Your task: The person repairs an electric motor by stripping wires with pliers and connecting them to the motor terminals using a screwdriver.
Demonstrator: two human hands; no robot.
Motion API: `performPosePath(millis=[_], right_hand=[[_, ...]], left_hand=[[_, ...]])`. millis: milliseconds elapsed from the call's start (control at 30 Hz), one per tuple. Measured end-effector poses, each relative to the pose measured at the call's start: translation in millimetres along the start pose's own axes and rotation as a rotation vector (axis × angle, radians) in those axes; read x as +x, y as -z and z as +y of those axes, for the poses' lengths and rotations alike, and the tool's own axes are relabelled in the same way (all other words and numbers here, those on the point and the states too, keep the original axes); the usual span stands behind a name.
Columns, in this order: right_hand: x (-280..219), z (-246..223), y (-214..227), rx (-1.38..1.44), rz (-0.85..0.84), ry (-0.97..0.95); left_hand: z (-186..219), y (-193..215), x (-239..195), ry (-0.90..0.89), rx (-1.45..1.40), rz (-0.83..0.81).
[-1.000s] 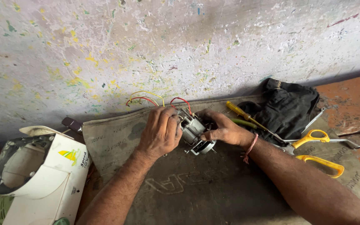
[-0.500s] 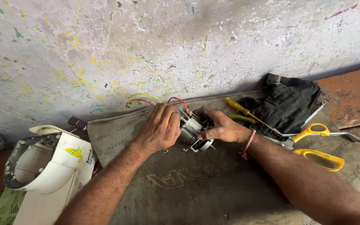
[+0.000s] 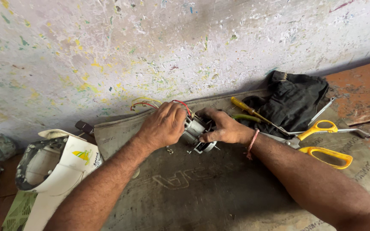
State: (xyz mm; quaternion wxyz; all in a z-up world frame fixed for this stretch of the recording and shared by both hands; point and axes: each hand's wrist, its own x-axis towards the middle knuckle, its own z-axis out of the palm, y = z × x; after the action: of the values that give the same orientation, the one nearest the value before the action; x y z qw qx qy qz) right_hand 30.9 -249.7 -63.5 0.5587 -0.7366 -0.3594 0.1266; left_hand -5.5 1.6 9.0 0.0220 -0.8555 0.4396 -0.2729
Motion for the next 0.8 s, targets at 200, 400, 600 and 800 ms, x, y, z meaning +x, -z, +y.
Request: performPosePath(millis=[200,400,600,800], right_hand=[[-3.1,-0.3,1.7,0.028,-0.021,-0.028],[-4.0,-4.9,-4.0,-0.027,0.036,0.019],[-6.5,-2.8,-17.9,0.11,0.13,-0.064],[-27.4,-21.9,-48.3,0.37,0.256,0.057]], left_hand=[[5.8,-3.9,-13.7,0.315,-0.362,0.343],[86.8,-26.2,-43.1,0.83,-0.363,0.757],[110.2,-59.7,-44.9,1.224,-0.87,0.528],[126.4,-25.5,-37.0,1.066,-0.783,0.735]])
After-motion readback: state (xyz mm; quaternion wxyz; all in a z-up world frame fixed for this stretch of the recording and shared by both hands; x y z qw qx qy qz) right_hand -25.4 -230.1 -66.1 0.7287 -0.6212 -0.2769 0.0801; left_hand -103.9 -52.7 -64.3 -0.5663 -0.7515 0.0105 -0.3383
